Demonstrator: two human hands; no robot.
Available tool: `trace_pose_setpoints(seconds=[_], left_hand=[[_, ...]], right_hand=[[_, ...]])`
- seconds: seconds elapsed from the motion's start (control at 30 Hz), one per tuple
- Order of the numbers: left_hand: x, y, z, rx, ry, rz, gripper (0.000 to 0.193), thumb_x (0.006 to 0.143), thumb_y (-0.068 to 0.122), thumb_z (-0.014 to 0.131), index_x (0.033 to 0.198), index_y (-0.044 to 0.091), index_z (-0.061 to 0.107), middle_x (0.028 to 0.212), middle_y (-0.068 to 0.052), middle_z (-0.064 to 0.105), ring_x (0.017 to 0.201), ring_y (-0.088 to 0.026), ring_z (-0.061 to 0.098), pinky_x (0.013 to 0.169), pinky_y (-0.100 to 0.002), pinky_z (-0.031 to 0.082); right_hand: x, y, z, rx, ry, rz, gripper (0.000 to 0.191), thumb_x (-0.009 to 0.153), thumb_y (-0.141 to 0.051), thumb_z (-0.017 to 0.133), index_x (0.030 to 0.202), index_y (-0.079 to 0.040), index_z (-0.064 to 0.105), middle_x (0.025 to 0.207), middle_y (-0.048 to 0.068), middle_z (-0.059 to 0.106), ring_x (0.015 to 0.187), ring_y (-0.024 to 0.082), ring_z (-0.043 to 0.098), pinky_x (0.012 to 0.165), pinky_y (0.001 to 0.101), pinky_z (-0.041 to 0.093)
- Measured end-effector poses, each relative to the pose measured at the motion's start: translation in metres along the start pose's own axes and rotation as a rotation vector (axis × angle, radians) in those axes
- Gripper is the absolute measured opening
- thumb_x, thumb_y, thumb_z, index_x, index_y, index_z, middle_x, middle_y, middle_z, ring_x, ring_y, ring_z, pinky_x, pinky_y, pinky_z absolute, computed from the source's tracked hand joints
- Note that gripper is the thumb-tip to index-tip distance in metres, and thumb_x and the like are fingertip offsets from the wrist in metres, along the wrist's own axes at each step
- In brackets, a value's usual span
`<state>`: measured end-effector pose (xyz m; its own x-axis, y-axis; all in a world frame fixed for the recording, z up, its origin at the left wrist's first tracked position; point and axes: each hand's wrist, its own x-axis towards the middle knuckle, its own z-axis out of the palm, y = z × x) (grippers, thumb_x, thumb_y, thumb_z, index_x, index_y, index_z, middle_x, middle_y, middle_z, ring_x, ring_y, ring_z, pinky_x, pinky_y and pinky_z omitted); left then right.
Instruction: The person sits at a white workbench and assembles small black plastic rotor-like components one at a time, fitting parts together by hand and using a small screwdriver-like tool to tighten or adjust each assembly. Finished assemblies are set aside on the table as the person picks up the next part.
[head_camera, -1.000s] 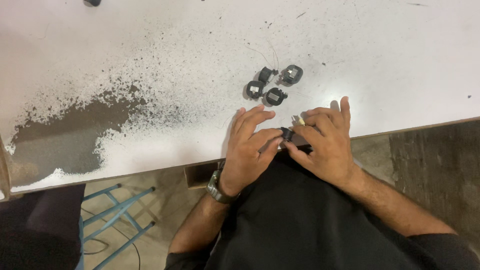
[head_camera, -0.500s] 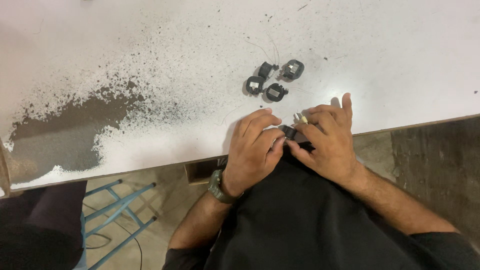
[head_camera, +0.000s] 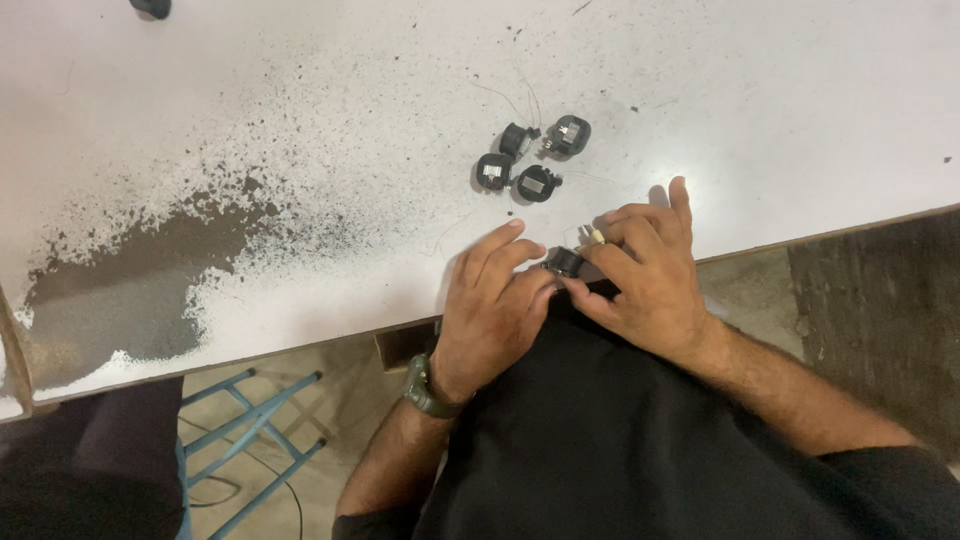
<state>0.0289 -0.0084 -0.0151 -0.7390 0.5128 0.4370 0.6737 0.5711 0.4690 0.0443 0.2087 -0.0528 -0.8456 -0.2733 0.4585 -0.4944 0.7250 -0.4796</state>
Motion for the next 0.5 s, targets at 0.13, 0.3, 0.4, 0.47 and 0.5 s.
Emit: trace_pose_setpoints(seconds=[0.13,0.3,0.4,0.47,0.5], left_hand=[[0.009,0.004,0.007,-0.096,0.028,-0.068,0.022,0.088,0.006,0.077,0.107,0.008,0.066,0.124,-0.006,0.061,0.127,-0.027,0.059,0.104,-0.044,0.047],[0.014,0.005,0.003,-0.144,0.083,-0.228,0.018,0.089,0.005,0.077,0.103,0.007,0.066,0.118,-0.007,0.065,0.109,-0.028,0.062,0.094,-0.040,0.051],[0.011,0.005,-0.002,-0.145,0.059,-0.249,0.018,0.086,0.004,0.076,0.100,0.007,0.066,0.113,-0.006,0.067,0.102,-0.028,0.063,0.086,-0.040,0.053],[0.010,0.005,-0.002,-0.130,0.042,-0.253,0.018,0.084,0.004,0.076,0.098,0.007,0.066,0.109,-0.005,0.068,0.096,-0.027,0.064,0.081,-0.040,0.053],[0.010,0.004,0.000,-0.118,0.041,-0.256,0.017,0.084,0.004,0.076,0.097,0.007,0.065,0.106,-0.005,0.069,0.093,-0.026,0.064,0.078,-0.039,0.054]], right_hand=[[0.001,0.002,-0.001,-0.007,-0.013,-0.019,0.036,0.073,-0.024,0.091,0.099,-0.009,0.071,0.107,0.008,0.059,0.119,0.031,0.055,0.123,0.0706,0.015],[-0.001,0.002,-0.001,-0.019,-0.017,-0.005,0.036,0.075,-0.025,0.091,0.100,-0.008,0.072,0.107,0.008,0.060,0.119,0.031,0.055,0.125,0.0692,0.014],[-0.002,0.002,-0.001,-0.017,-0.014,0.015,0.034,0.076,-0.025,0.091,0.099,-0.009,0.072,0.108,0.008,0.060,0.119,0.031,0.055,0.125,0.0686,0.015],[-0.001,0.001,-0.001,-0.014,-0.019,0.027,0.033,0.077,-0.025,0.091,0.099,-0.009,0.072,0.107,0.007,0.060,0.119,0.030,0.055,0.126,0.0686,0.014],[-0.001,0.001,-0.001,-0.015,-0.022,0.032,0.033,0.077,-0.024,0.091,0.100,-0.010,0.072,0.107,0.006,0.060,0.120,0.030,0.055,0.126,0.0690,0.014]])
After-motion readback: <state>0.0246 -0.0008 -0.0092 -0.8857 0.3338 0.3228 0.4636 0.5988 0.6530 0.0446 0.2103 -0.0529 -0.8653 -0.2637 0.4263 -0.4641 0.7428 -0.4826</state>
